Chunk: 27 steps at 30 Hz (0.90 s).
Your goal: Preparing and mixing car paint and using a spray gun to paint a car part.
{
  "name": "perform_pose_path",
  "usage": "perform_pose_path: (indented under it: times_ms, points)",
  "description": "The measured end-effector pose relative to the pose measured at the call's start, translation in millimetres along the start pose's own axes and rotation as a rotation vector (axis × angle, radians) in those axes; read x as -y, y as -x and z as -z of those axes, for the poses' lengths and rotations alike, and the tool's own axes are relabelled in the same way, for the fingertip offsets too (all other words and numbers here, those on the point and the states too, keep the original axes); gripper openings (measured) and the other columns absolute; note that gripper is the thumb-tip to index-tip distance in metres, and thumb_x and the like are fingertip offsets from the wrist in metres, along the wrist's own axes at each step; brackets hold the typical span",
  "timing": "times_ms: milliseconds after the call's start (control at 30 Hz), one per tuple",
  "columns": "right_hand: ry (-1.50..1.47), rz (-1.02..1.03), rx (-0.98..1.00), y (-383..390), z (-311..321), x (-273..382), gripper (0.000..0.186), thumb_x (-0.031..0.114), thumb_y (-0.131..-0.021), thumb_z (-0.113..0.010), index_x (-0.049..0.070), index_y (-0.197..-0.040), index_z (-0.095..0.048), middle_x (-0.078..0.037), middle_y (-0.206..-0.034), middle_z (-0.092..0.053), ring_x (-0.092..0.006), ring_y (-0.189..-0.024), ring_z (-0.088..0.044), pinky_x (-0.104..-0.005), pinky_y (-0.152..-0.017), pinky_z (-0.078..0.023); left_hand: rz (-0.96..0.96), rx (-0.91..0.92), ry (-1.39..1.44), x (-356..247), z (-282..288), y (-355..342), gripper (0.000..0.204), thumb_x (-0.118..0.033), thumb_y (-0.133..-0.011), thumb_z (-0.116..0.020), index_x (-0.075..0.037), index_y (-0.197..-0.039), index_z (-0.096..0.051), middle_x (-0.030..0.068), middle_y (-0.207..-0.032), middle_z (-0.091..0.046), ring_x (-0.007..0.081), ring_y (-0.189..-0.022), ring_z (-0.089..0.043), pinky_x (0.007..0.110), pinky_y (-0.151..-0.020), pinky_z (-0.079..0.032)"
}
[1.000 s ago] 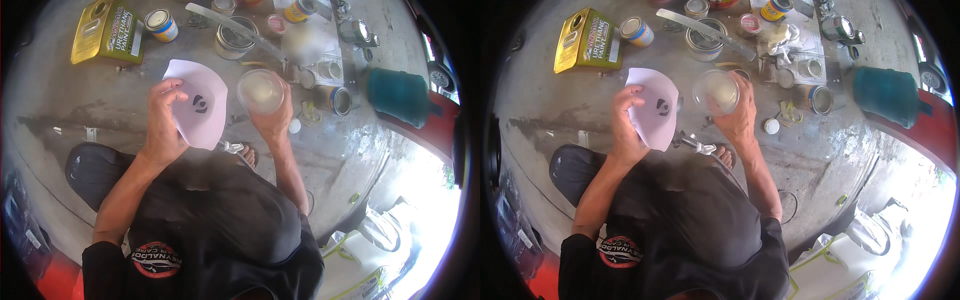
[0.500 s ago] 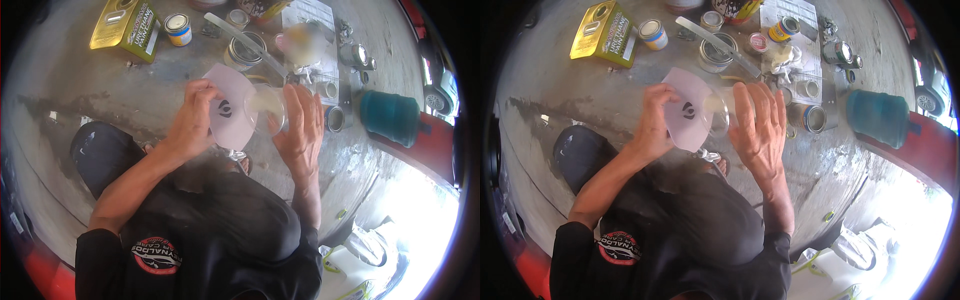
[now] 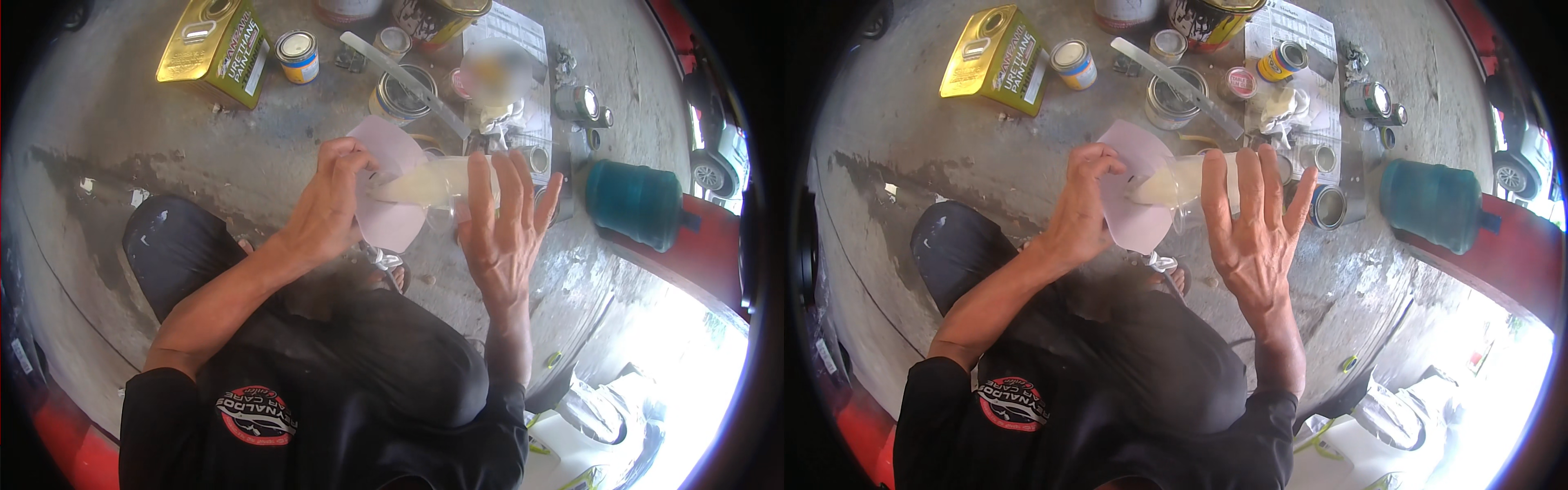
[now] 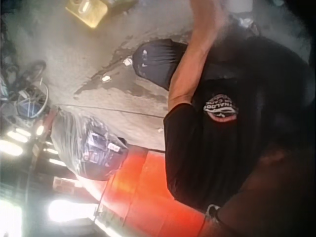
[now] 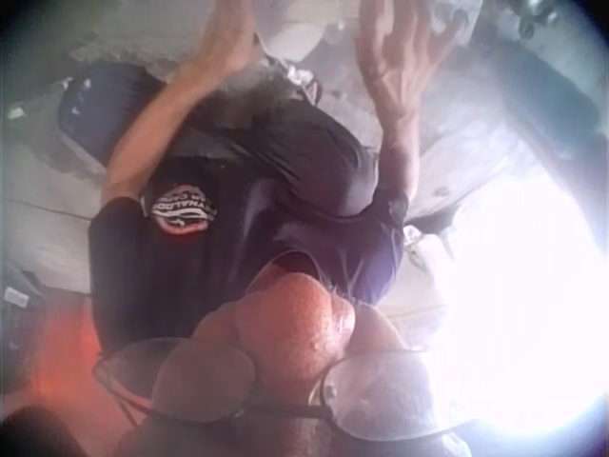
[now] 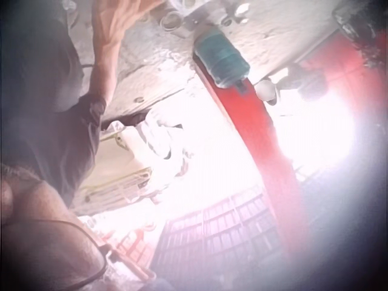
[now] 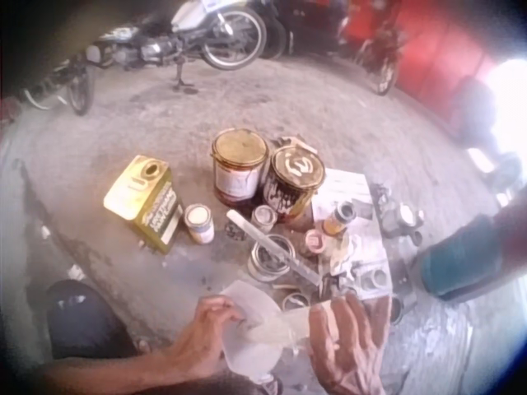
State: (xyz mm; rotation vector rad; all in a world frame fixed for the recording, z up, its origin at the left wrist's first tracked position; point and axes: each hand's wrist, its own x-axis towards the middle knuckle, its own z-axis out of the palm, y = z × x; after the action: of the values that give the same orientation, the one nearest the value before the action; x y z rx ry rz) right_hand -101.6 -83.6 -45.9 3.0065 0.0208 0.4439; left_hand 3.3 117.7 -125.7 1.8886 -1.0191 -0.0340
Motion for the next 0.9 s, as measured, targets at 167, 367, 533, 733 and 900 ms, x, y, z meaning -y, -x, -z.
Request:
perform_pose_path:
  times_ms: [167, 367, 533, 733, 900]
  points:
    - [0.022, 0.015, -0.003, -2.1, 0.5, -2.1, 0.056, 0.012, -0.089, -0.06, 0.014, -0.143, -0.046, -0.015, -0.128, -0.054, -0.0353, -0.126, -0.053, -0.0721, -0.113, -0.016, 0.016, 0.0, 0.01, 1.1, -2.5, -0.3, 0.085, -0.006, -0.061, -0.09, -0.004, -0.127, -0.038, 0.0204, -0.124, -0.041, 0.0415, -0.116, -0.05, 0.045, -0.091, -0.051]
    - [0.063, 0.048, -0.021, -6.1, 3.6, 2.5, 0.056, 0.014, -0.088, -0.064, 0.019, -0.141, -0.048, -0.014, -0.129, -0.054, -0.0356, -0.131, -0.051, -0.0731, -0.113, -0.011, 0.02, -0.032, -0.022, 3.7, -2.2, 0.6, 0.081, -0.005, -0.062, -0.089, -0.004, -0.127, -0.039, 0.0204, -0.123, -0.041, 0.0415, -0.115, -0.051, 0.045, -0.09, -0.051]
    - [0.133, 0.112, -0.1, -6.9, -4.9, 5.9, 0.054, 0.017, -0.085, -0.07, 0.022, -0.135, -0.051, -0.012, -0.128, -0.053, -0.0354, -0.132, -0.05, -0.0747, -0.114, -0.007, 0.019, -0.027, -0.006, 3.8, -2.5, 0.2, 0.081, -0.004, -0.062, -0.089, -0.004, -0.126, -0.04, 0.0199, -0.123, -0.041, 0.0409, -0.115, -0.05, 0.044, -0.09, -0.051]
    - [0.126, 0.158, -0.251, -1.7, -22.1, 14.4, 0.07, 0.011, -0.078, -0.08, 0.029, -0.137, -0.047, -0.01, -0.136, -0.045, -0.0348, -0.137, -0.046, -0.0693, -0.118, -0.001, 0.023, -0.041, -0.005, 6.8, -3.6, 3.6, 0.084, -0.006, -0.06, -0.09, -0.005, -0.127, -0.039, 0.0197, -0.124, -0.041, 0.0414, -0.115, -0.05, 0.045, -0.09, -0.051]
    - [-0.136, -0.085, -0.246, 10.8, -36.2, 17.3, 0.056, 0.01, -0.081, -0.075, 0.014, -0.131, -0.051, -0.014, -0.129, -0.051, -0.0357, -0.131, -0.052, -0.07, -0.116, -0.004, 0.028, -0.029, -0.008, 7.2, -4.6, 2.3, 0.087, -0.007, -0.058, -0.091, -0.005, -0.127, -0.039, 0.0204, -0.125, -0.041, 0.0405, -0.119, -0.048, 0.045, -0.093, -0.05]
